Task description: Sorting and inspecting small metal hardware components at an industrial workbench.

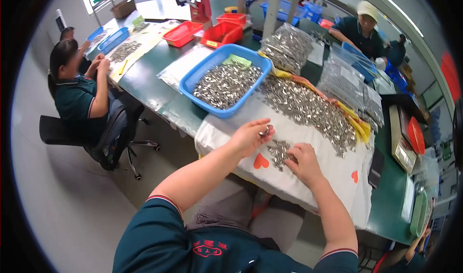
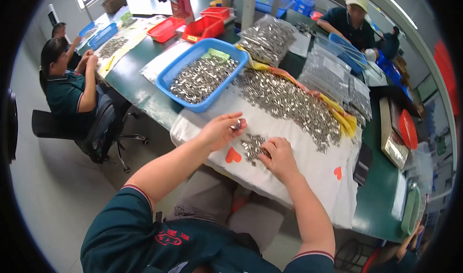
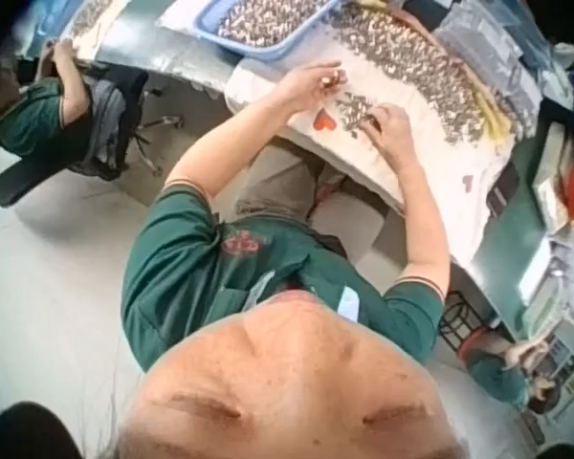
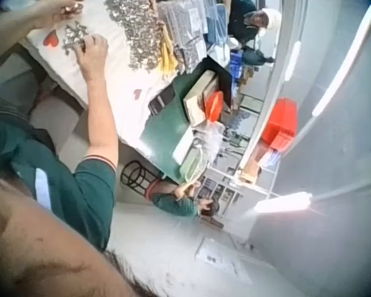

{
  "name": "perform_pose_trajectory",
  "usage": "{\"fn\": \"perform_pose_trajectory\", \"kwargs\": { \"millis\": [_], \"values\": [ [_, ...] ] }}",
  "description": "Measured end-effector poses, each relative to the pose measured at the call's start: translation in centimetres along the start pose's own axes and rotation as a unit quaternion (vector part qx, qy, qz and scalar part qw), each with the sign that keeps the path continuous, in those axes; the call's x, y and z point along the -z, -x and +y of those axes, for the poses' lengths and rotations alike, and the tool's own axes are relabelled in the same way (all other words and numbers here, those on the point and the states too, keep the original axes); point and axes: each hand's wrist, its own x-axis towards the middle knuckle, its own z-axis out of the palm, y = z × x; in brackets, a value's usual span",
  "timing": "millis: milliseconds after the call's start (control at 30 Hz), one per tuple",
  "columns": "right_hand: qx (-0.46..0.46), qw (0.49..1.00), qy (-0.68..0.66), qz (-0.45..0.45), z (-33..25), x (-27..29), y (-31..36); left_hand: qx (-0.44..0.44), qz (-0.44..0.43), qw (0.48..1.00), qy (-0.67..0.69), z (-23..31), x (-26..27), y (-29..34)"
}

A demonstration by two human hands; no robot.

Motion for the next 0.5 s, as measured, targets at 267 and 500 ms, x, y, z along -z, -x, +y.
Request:
{"fn": "perform_pose_trajectory", "kwargs": {
  "millis": [267, 500],
  "values": [
    [-0.052, 0.983, -0.161, 0.067, -9.3, -8.6, 1.0, 0.065, 0.097, 0.988, -0.105, 4.1, 5.4, 10.0],
    [-0.091, 0.987, -0.128, 0.039, -10.9, -8.5, 0.6, 0.081, 0.117, 0.985, -0.100, 4.6, 6.5, 11.8]
  ]
}}
